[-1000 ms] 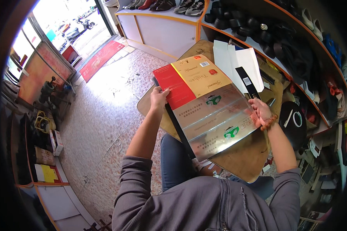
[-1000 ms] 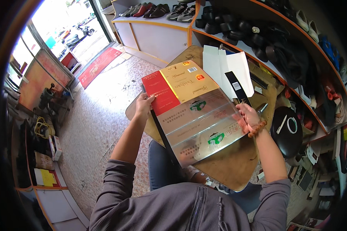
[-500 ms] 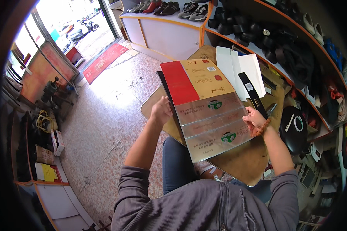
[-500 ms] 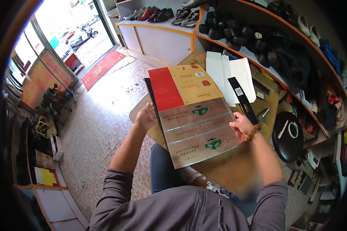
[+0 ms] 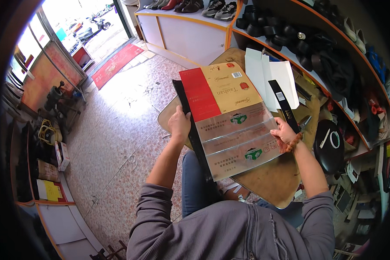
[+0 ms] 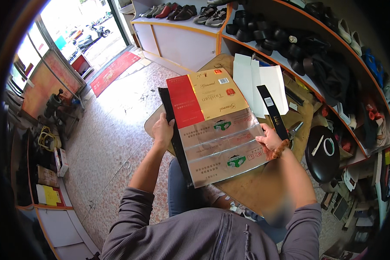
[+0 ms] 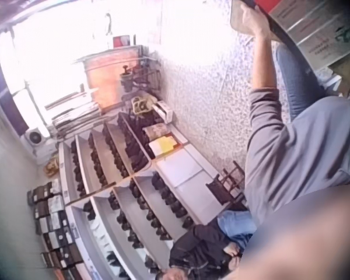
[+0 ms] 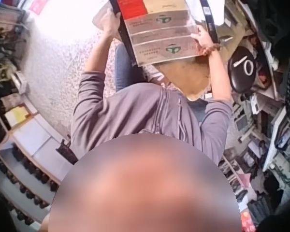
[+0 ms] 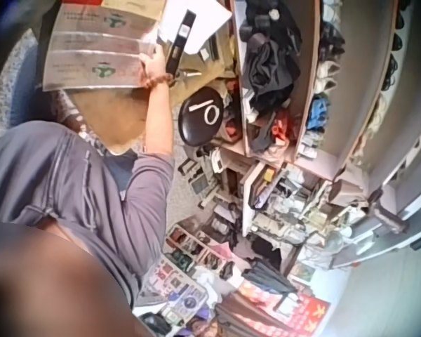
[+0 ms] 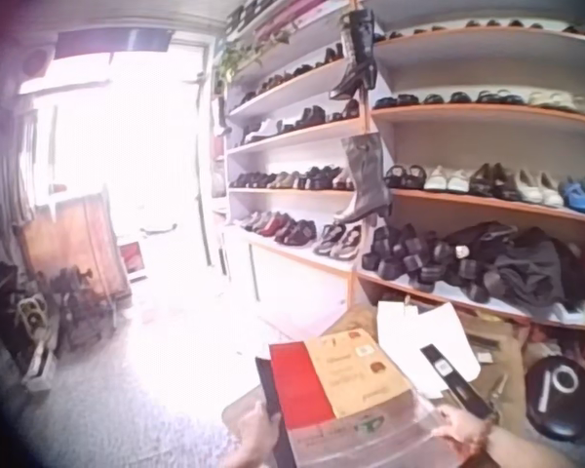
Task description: The person folds a large sheet of white paper, then uses scissors to cut it into smaller pieces. They also apply clear tape to a cardboard box and continue cutting the paper into strips and shapes.
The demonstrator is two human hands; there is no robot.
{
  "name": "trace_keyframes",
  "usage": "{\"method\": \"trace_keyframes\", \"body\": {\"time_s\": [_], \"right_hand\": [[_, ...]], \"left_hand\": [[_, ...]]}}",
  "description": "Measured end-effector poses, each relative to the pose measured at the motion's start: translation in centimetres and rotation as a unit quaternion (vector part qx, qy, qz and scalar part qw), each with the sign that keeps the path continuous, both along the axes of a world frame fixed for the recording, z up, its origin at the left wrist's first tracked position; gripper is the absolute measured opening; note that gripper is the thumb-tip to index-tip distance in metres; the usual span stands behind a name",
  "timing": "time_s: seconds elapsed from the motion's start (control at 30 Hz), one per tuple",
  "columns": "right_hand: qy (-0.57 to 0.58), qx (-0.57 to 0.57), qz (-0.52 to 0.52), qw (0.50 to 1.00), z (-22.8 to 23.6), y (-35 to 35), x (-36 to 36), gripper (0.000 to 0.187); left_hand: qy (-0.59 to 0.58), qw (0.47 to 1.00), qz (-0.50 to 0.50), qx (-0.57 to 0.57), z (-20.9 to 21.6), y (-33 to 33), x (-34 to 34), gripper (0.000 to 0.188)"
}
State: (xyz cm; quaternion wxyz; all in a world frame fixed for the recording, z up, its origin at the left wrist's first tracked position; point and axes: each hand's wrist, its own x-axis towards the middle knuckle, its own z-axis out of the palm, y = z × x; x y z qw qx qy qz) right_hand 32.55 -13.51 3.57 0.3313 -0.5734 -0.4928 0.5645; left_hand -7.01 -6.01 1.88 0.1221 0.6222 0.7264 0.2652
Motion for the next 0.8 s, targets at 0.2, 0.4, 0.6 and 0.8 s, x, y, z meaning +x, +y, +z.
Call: {"method": "trace_keyframes", "body": {"time_s": [0.2, 0.4, 0.6, 0.8], "right_hand": [[0.027, 0.01, 0.023, 0.999, -1.1, 0.4, -0.4, 0.042], [-0.01, 0.04, 0.056, 0.998, -1.1, 1.1, -0.7, 0.046], [-0.024, 0.034, 0.066, 0.997, -0.8, 1.4, -1.0, 0.048], [-0.039, 0.078, 0.066, 0.994, -1.3, 1.4, -1.3, 0.049]], "left_hand": [[0.097, 0.994, 0.05, 0.0, -1.2, -0.5, 0.5, 0.049], [0.108, 0.993, 0.033, -0.038, -3.8, 0.5, -0.6, 0.055], [0.096, 0.994, 0.035, -0.035, -3.8, 0.4, -1.1, 0.056], [0.103, 0.993, 0.037, -0.051, -2.5, -0.1, -0.2, 0.058]]}}
